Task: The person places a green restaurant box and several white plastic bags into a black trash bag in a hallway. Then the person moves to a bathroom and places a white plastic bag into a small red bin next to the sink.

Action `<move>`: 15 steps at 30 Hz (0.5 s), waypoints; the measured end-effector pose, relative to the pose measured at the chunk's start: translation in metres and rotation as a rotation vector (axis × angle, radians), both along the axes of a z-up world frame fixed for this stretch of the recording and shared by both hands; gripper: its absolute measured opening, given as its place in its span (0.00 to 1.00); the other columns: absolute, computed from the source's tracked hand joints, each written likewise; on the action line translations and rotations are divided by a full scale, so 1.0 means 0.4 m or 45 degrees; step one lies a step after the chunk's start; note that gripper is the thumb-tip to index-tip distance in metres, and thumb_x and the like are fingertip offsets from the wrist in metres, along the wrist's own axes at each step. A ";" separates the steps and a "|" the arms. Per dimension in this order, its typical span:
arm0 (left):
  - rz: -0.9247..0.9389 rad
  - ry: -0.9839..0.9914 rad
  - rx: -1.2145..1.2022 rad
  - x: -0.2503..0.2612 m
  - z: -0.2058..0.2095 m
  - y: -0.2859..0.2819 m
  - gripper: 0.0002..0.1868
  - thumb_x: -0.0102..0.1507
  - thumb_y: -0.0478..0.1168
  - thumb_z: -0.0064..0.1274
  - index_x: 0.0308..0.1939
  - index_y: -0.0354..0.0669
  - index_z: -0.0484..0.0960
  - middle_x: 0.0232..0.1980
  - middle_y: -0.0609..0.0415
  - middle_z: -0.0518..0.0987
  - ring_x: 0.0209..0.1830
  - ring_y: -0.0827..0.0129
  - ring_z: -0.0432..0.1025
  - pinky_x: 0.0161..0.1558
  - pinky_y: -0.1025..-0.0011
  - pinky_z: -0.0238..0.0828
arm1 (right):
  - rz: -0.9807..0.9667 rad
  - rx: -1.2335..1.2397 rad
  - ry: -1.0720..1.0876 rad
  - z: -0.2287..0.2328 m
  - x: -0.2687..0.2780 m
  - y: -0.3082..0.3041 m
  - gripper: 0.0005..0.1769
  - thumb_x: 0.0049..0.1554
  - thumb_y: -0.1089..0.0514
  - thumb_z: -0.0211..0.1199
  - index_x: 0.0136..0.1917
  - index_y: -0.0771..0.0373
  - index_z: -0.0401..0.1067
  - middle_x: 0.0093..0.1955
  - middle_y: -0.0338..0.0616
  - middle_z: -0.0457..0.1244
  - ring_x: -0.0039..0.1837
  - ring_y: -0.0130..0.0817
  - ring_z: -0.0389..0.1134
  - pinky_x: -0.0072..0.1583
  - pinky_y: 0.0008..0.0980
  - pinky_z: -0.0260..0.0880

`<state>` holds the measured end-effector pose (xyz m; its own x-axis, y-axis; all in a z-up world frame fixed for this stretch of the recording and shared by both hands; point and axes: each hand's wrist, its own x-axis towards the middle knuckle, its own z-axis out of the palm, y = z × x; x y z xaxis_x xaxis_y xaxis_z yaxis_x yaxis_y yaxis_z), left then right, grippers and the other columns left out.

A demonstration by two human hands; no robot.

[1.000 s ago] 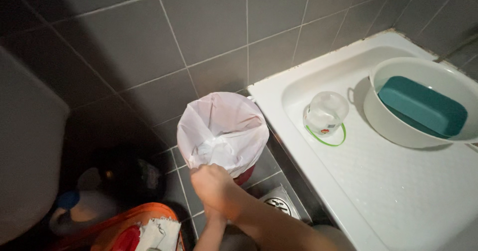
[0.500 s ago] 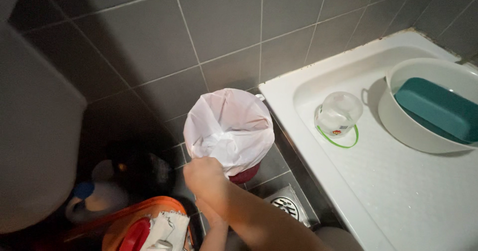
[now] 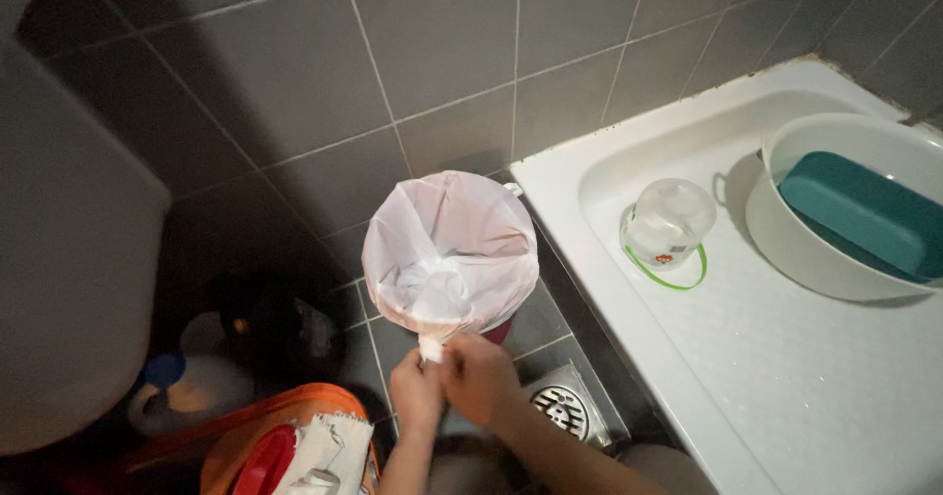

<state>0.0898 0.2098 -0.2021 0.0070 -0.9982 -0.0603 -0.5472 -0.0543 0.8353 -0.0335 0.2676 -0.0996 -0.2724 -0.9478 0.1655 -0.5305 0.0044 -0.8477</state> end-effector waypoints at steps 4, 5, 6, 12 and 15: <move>0.003 0.850 0.675 0.009 0.003 -0.012 0.11 0.64 0.36 0.48 0.40 0.33 0.84 0.30 0.49 0.81 0.25 0.65 0.73 0.31 0.63 0.72 | -0.038 0.272 -0.190 -0.090 -0.045 -0.021 0.09 0.55 0.59 0.64 0.48 0.63 0.79 0.41 0.54 0.71 0.44 0.43 0.75 0.46 0.36 0.73; 0.011 1.051 0.831 0.018 0.007 -0.014 0.10 0.65 0.37 0.48 0.41 0.34 0.83 0.30 0.52 0.79 0.25 0.68 0.71 0.31 0.65 0.71 | 0.096 0.291 -0.459 -0.108 -0.056 -0.029 0.09 0.55 0.61 0.63 0.49 0.65 0.78 0.41 0.51 0.71 0.44 0.39 0.75 0.46 0.34 0.73; 0.019 1.254 0.986 0.026 0.012 -0.016 0.10 0.66 0.37 0.47 0.42 0.36 0.83 0.30 0.54 0.78 0.25 0.70 0.69 0.32 0.67 0.71 | 0.231 0.308 -0.728 -0.124 -0.066 -0.037 0.10 0.55 0.63 0.61 0.49 0.67 0.78 0.42 0.48 0.72 0.44 0.35 0.74 0.47 0.33 0.74; -0.031 1.375 1.112 0.051 0.035 -0.011 0.05 0.65 0.37 0.49 0.37 0.40 0.77 0.29 0.54 0.77 0.24 0.69 0.68 0.30 0.66 0.68 | 0.185 0.425 -1.105 -0.161 -0.075 -0.050 0.08 0.58 0.64 0.64 0.45 0.74 0.78 0.40 0.47 0.72 0.42 0.31 0.72 0.46 0.30 0.73; -0.051 1.378 1.188 0.056 0.045 -0.010 0.05 0.67 0.38 0.50 0.40 0.39 0.78 0.30 0.55 0.77 0.25 0.70 0.69 0.32 0.67 0.70 | 0.165 0.348 -0.915 -0.160 -0.077 -0.049 0.08 0.56 0.63 0.63 0.46 0.72 0.79 0.42 0.47 0.73 0.44 0.30 0.74 0.47 0.30 0.74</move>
<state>0.1124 0.2058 -0.1842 -0.4920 -0.5893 -0.6408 0.3110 -0.8065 0.5029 -0.0642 0.2482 -0.1637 -0.1088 -0.9611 -0.2539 0.1379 0.2384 -0.9613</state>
